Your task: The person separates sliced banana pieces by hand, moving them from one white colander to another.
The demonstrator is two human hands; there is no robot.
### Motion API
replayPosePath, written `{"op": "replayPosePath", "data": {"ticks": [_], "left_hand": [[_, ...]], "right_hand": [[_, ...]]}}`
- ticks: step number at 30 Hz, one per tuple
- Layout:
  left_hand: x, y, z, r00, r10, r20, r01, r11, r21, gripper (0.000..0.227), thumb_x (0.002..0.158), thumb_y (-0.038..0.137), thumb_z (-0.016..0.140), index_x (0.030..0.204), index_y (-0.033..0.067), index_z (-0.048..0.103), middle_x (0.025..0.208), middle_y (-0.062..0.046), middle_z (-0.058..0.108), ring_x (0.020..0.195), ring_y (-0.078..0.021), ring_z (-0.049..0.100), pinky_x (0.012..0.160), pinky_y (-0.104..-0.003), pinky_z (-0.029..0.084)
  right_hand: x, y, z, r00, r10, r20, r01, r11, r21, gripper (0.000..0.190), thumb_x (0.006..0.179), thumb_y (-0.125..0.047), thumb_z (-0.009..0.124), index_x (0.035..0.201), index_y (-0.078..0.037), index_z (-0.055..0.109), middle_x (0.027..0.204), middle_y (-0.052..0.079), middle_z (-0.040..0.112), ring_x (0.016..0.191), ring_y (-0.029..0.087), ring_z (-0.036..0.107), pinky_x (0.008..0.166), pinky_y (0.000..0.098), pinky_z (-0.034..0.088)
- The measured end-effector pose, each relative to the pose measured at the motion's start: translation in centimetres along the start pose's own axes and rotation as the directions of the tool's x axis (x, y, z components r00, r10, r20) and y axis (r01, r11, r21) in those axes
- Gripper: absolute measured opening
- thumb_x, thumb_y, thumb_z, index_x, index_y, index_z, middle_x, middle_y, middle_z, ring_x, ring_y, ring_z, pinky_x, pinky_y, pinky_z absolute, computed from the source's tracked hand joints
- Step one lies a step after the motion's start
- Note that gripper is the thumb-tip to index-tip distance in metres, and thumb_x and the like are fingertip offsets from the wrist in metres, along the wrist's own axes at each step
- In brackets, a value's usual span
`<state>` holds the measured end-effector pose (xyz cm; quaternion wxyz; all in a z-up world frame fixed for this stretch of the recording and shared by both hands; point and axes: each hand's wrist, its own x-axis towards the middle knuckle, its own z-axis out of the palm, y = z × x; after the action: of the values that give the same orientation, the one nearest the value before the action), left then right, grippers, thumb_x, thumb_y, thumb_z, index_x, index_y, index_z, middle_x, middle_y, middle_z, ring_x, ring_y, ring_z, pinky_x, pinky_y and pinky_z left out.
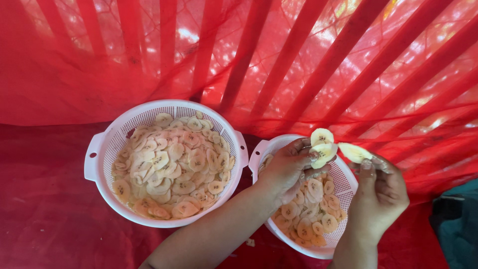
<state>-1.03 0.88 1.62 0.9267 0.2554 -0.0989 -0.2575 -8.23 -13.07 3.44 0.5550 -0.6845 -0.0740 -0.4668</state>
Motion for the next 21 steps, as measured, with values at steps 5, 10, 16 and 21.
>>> {"op": "replayPosePath", "data": {"ticks": [5,10,16,21], "left_hand": [[-0.2,0.4,0.4,0.999,0.013,-0.032,-0.013,1.000,-0.025,0.032,0.103,0.004,0.054,0.134,-0.0030,0.052,0.130,-0.015,0.064,0.119,-0.0244,0.065,0.105,-0.038,0.057],[-0.3,0.9,0.6,0.997,0.032,-0.069,-0.033,0.999,-0.009,0.028,0.107,0.011,0.047,0.131,-0.0012,0.054,0.128,-0.014,0.065,0.119,-0.0229,0.065,0.105,-0.039,0.057],[-0.2,1.1,0.4,0.997,0.048,-0.061,-0.049,0.999,-0.023,0.028,0.108,0.014,0.043,0.130,0.0002,0.055,0.126,-0.014,0.066,0.115,-0.0230,0.067,0.102,-0.040,0.057],[0.0,0.5,0.0,1.000,0.015,-0.012,-0.015,0.999,0.034,0.027,0.108,0.014,0.047,0.129,0.0003,0.056,0.122,-0.013,0.068,0.110,-0.0223,0.068,0.097,-0.040,0.058]], "right_hand": [[0.5,0.9,-0.6,0.998,-0.041,-0.049,0.044,0.997,0.060,0.009,0.114,0.011,0.062,0.122,0.008,0.063,0.112,0.014,0.072,0.092,0.014,0.069,0.086,0.0239,0.057],[0.9,1.1,-0.6,1.000,-0.014,-0.021,0.014,1.000,-0.004,0.013,0.113,0.009,0.061,0.125,0.007,0.065,0.115,0.014,0.072,0.097,0.015,0.071,0.088,0.0252,0.057],[1.5,0.8,0.6,0.963,0.208,0.173,-0.165,0.959,-0.232,0.021,0.104,0.003,0.064,0.123,0.003,0.071,0.111,0.011,0.075,0.102,0.014,0.071,0.091,0.0244,0.056],[1.1,0.2,0.4,0.979,0.094,0.182,-0.053,0.974,-0.219,0.023,0.102,0.005,0.068,0.124,-0.001,0.072,0.119,0.008,0.070,0.103,0.012,0.066,0.083,0.0251,0.053]]}}
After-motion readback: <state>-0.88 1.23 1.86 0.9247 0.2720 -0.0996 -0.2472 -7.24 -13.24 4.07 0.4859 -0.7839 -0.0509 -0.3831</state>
